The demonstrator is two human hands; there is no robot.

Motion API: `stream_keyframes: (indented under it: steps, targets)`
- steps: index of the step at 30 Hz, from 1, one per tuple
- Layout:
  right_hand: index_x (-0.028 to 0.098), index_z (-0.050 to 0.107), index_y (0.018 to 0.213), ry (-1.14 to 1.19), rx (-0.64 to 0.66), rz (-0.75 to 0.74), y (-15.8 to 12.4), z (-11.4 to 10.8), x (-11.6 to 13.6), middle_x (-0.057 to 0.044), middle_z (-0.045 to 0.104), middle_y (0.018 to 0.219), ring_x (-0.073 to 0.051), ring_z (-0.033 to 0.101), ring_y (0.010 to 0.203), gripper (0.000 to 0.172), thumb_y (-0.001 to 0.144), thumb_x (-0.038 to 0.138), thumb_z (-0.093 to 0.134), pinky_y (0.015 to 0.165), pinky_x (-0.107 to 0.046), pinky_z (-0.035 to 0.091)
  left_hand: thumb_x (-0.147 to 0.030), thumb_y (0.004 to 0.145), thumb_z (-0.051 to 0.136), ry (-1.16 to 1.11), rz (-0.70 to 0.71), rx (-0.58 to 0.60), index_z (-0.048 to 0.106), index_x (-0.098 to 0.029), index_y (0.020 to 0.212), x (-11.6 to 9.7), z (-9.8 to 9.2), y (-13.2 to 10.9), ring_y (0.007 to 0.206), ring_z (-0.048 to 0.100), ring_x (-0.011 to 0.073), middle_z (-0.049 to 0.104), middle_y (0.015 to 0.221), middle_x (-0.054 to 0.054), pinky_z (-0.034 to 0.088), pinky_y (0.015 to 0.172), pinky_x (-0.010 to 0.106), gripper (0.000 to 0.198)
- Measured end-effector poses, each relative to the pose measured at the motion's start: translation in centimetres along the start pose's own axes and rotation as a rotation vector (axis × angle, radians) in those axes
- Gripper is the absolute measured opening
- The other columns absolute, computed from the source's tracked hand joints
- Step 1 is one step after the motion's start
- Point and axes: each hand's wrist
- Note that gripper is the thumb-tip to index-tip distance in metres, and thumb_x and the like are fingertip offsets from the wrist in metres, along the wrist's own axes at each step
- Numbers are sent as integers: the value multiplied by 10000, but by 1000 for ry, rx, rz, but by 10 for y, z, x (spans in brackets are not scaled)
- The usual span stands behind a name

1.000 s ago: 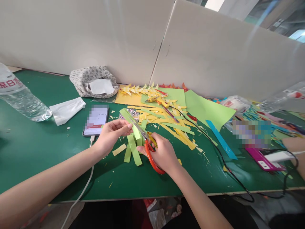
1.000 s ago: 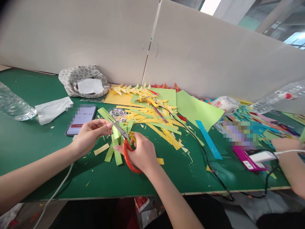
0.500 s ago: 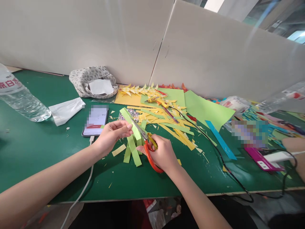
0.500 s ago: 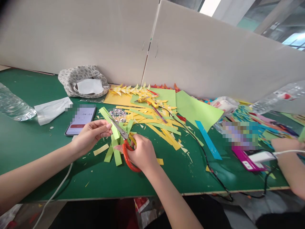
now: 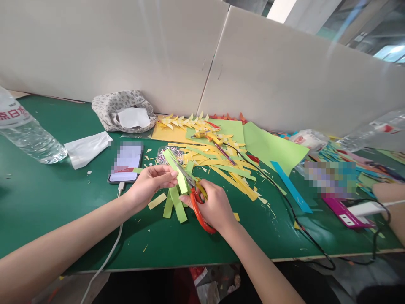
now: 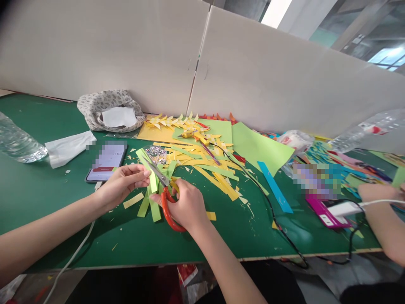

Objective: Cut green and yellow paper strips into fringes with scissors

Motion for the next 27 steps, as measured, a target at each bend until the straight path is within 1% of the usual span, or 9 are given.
stream_keyframes:
  steps: [6, 14, 18, 20, 24, 27]
  targets:
    - [215, 276, 586, 36, -9, -11, 0, 1, -1, 46, 393, 535, -84, 301, 486, 428, 695, 491, 585, 460, -212, 256, -246, 681, 700, -29, -15, 11, 658, -163, 690, 0, -1, 1, 618, 602, 70, 660, 645, -4, 472, 626, 158, 93]
    - [212, 278, 570, 72, -25, 20, 1, 2, 0, 51, 372, 521, -77, 278, 477, 446, 683, 504, 595, 446, -208, 246, -265, 693, 692, -44, -2, -3, 644, -173, 724, 1, 1, 0, 640, 593, 67, 650, 681, -15, 482, 660, 168, 108]
    - [211, 264, 567, 99, -8, 41, 1, 2, 0, 60, 348, 508, -75, 255, 470, 449, 691, 490, 593, 441, -204, 241, -264, 685, 699, -49, 13, -36, 636, -183, 800, 2, 1, 1, 715, 612, 97, 646, 758, -6, 497, 699, 204, 154]
    - [211, 263, 564, 85, -9, 36, 1, 2, -1, 59, 347, 508, -76, 255, 471, 448, 690, 489, 592, 443, -204, 243, -258, 673, 708, -69, 45, -67, 626, -188, 819, 2, -1, 1, 729, 613, 104, 633, 788, -8, 505, 707, 220, 182]
    - [213, 279, 571, 25, -6, 6, 1, 3, -1, 50, 375, 522, -80, 278, 478, 434, 687, 500, 584, 454, -206, 245, -257, 671, 707, -87, 141, -128, 614, -172, 765, 0, -5, 4, 691, 582, 84, 588, 750, -24, 514, 694, 219, 157]
    - [213, 285, 578, -20, 4, 2, -1, 4, -1, 46, 390, 534, -83, 300, 484, 430, 691, 511, 573, 465, -208, 246, -255, 665, 711, -93, 140, -135, 603, -158, 704, 0, -6, 6, 672, 569, 72, 590, 722, -23, 510, 687, 201, 151]
Point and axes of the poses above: each hand's wrist, its own y-axis towards the middle knuckle, its own z-axis out of the palm, x = y × z
